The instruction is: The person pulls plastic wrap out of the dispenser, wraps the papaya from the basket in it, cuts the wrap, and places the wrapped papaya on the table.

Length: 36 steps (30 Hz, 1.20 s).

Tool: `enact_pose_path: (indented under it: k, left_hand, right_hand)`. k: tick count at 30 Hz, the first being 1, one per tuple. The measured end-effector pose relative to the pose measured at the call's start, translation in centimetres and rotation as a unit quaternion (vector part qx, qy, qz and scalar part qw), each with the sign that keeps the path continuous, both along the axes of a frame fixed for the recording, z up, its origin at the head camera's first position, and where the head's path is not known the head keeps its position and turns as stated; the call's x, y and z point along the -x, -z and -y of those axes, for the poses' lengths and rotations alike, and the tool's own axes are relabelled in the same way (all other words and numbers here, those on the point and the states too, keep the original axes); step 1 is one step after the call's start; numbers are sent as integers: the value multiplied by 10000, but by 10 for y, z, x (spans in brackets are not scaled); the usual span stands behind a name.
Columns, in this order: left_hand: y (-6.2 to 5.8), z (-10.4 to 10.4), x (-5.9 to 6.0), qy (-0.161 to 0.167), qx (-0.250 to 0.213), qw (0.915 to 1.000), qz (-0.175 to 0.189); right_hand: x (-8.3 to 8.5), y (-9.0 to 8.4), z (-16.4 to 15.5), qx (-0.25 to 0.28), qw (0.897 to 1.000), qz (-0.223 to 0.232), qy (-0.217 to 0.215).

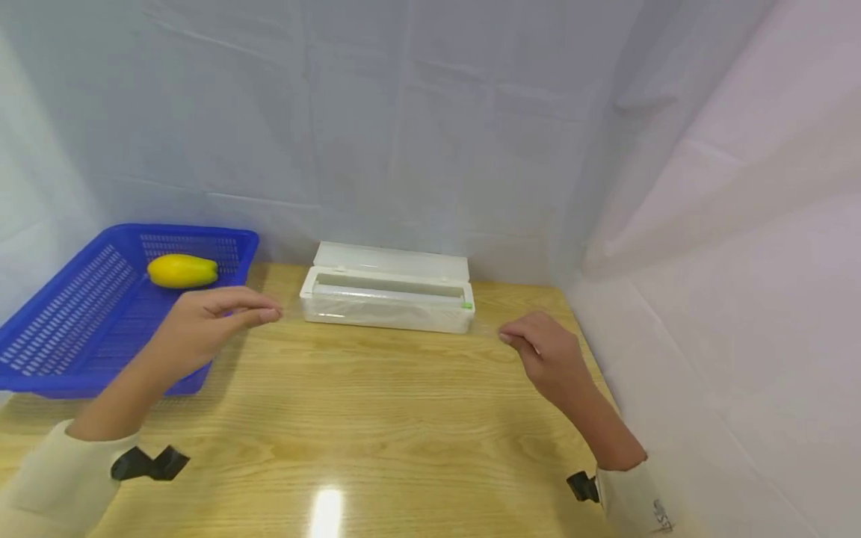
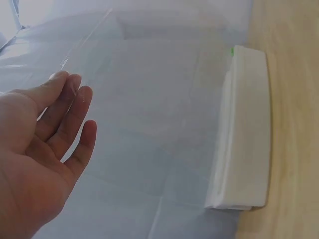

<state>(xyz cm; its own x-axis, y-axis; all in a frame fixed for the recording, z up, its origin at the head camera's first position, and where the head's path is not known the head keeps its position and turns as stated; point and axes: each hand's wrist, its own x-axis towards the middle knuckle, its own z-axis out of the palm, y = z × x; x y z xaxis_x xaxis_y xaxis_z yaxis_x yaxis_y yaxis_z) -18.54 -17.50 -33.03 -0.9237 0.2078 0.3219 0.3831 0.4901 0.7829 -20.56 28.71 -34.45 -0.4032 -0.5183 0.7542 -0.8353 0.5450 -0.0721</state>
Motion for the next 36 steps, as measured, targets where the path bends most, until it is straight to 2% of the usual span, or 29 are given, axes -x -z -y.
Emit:
enact_pose_path:
  k: [3,6,8,13,16,20,23,28,32,36]
  left_hand:
    - [18,1,-15,37,151,9998,89]
    - [38,1,-29,75,162,9995,276]
    - [51,0,-36,126,163,9990,387]
    - [79,-1,-49,216,272,9974,633]
    - [95,-2,-53,164,454,9945,932]
    - [116,-3,-58,177,634,9893,1299]
    - [129,-3,-60,434,687,9878,1326]
    - [141,-2,-62,830,680,9869,1207]
    - [147,-2,-62,976,945,9884,678]
    - [152,-4,-58,1108,1343,9847,86]
  right_hand:
    - [-13,17,-3,114,9987,387,-322]
    - [-24,35,-6,217,9938,956,-527]
    - [-31,47,-7,204,9889,1367,-553]
    - [-46,74,-9,155,9789,2005,-349]
    - [-52,88,-8,145,9738,2257,-237]
    - [-56,108,-6,45,9751,2213,-161]
    - [-56,123,-6,-35,9783,2066,-177]
    - [-58,141,-4,-298,9780,2063,-113]
    - [-58,149,-1,-596,9756,2115,-28]
    - [-58,155,2,-910,9743,2058,-67]
